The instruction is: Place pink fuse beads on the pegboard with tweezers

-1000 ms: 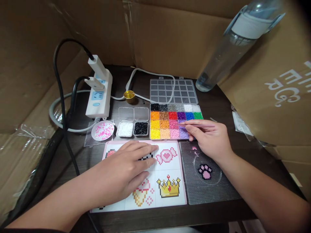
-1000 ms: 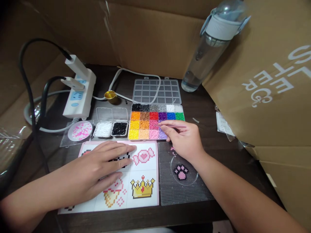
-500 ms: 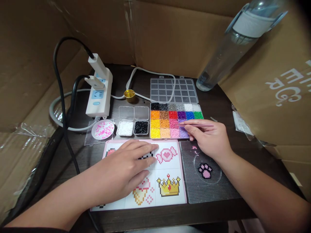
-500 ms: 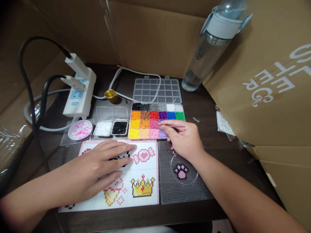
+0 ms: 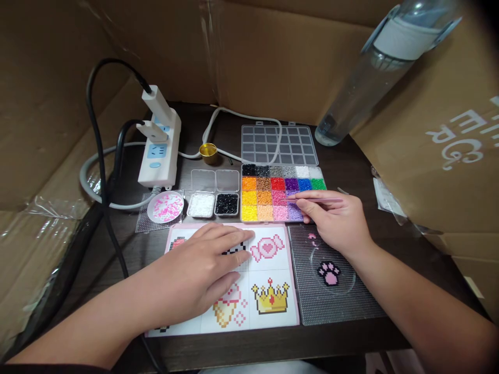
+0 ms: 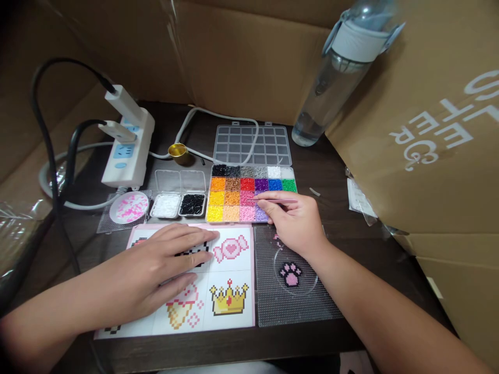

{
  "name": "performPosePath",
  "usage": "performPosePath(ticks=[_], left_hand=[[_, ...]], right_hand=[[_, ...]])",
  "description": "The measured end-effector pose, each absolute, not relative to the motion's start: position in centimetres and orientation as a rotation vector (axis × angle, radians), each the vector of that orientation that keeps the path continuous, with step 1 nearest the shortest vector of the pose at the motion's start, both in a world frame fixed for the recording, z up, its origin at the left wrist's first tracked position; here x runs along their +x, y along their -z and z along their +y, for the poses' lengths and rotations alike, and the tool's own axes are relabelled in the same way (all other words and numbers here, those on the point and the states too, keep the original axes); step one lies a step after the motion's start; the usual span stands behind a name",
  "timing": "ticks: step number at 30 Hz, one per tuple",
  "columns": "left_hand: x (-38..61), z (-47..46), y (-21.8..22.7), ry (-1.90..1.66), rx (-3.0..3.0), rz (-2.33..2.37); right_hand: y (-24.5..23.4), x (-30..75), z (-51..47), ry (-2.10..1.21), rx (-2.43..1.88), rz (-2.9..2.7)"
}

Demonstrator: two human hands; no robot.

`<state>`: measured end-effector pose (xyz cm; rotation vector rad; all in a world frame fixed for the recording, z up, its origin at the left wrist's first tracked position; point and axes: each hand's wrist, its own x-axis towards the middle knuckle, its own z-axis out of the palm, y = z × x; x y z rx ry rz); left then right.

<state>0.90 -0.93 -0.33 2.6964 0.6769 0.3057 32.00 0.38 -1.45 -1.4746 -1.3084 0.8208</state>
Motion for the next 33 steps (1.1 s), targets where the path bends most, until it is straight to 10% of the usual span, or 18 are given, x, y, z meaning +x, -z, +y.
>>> performPosePath(ticks=[33], left_hand=[[0.9, -0.95, 0.24, -0.295, 2.684, 0.675]], right_hand=[[1.29, 32.0, 0.4, -0.845, -1.481, -1.346]])
